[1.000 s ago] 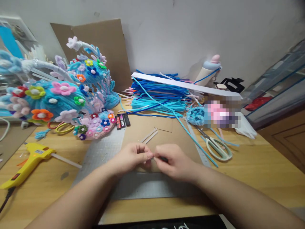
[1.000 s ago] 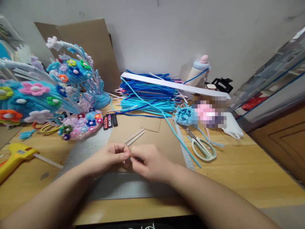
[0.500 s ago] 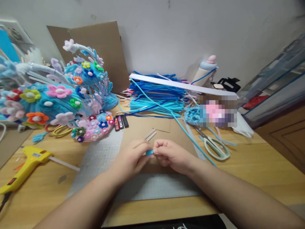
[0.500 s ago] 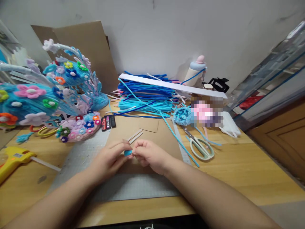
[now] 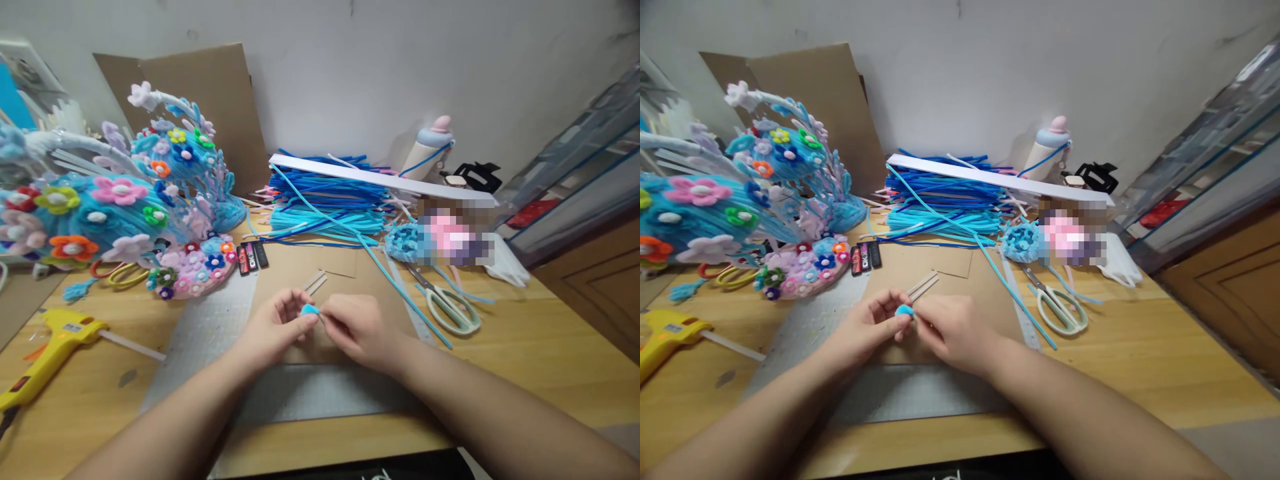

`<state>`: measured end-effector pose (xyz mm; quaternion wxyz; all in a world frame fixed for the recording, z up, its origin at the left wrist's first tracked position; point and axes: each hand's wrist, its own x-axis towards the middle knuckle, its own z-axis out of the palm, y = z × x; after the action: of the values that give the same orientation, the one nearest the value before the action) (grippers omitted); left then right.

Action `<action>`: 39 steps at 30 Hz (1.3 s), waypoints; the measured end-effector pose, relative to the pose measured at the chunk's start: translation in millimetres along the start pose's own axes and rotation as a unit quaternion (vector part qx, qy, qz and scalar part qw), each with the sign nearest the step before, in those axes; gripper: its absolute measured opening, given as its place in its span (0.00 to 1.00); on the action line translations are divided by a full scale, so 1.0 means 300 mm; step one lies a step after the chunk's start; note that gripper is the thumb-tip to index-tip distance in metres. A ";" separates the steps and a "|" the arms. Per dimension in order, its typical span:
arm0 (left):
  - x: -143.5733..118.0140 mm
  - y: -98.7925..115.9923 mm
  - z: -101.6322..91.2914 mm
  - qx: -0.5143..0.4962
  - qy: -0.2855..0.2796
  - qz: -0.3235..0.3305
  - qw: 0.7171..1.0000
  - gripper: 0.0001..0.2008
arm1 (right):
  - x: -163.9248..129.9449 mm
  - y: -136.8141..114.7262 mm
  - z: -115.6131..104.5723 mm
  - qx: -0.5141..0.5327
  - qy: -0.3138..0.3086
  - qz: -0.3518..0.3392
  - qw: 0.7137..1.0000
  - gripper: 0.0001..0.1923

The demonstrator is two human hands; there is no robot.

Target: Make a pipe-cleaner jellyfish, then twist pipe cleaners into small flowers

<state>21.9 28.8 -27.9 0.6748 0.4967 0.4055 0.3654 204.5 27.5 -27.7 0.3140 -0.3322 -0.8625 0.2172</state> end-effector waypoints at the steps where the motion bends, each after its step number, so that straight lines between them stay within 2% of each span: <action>1: -0.001 0.003 0.001 0.019 0.035 0.031 0.999 0.15 | 0.002 0.001 0.003 0.030 0.005 0.043 0.999 0.07; 3: -0.005 0.009 -0.003 0.071 0.076 0.075 0.992 0.11 | 0.008 0.000 0.009 0.142 -0.007 0.131 0.981 0.07; 4: -0.007 0.012 -0.006 0.098 0.082 0.089 0.988 0.09 | 0.011 -0.001 0.010 0.219 -0.019 0.169 0.961 0.08; 6: -0.010 0.016 -0.015 0.120 0.071 0.103 0.985 0.06 | 0.019 -0.003 0.013 0.372 -0.044 0.227 0.899 0.12; 8: -0.010 0.018 -0.021 0.111 0.055 0.120 0.985 0.04 | 0.023 -0.003 0.017 0.474 -0.056 0.263 0.838 0.14; 11: -0.006 0.016 -0.025 0.142 0.053 0.158 0.976 0.03 | 0.025 -0.003 0.026 0.533 -0.060 0.299 0.789 0.15; 16: -0.008 -0.005 -0.023 0.204 0.096 0.154 0.962 0.06 | 0.025 -0.006 0.042 0.590 -0.038 0.320 0.740 0.13; 20: -0.009 -0.014 -0.023 0.262 0.096 0.216 0.936 0.03 | 0.027 -0.007 0.049 0.639 -0.031 0.315 0.701 0.11; 24: -0.008 -0.011 -0.017 0.273 0.095 0.256 0.922 0.02 | 0.030 -0.008 0.054 0.661 -0.011 0.313 0.682 0.10; 28: -0.012 -0.010 -0.009 0.261 0.097 0.248 0.928 0.03 | 0.032 -0.007 0.058 0.664 0.017 0.318 0.677 0.10; 34: -0.017 0.009 -0.006 0.285 0.083 0.255 0.920 0.03 | 0.032 -0.004 0.065 0.664 0.053 0.320 0.674 0.11; 36: -0.019 0.012 -0.005 0.283 0.066 0.239 0.926 0.04 | 0.032 -0.001 0.069 0.662 0.063 0.325 0.673 0.11; 39: -0.016 0.006 -0.005 0.239 0.044 0.166 0.956 0.07 | 0.029 0.005 0.075 0.649 0.058 0.329 0.684 0.12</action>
<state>18.3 25.4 -25.6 0.4476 0.6872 0.4223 0.3861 184.7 31.1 -41.0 0.4090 -0.3195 -0.3217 0.7919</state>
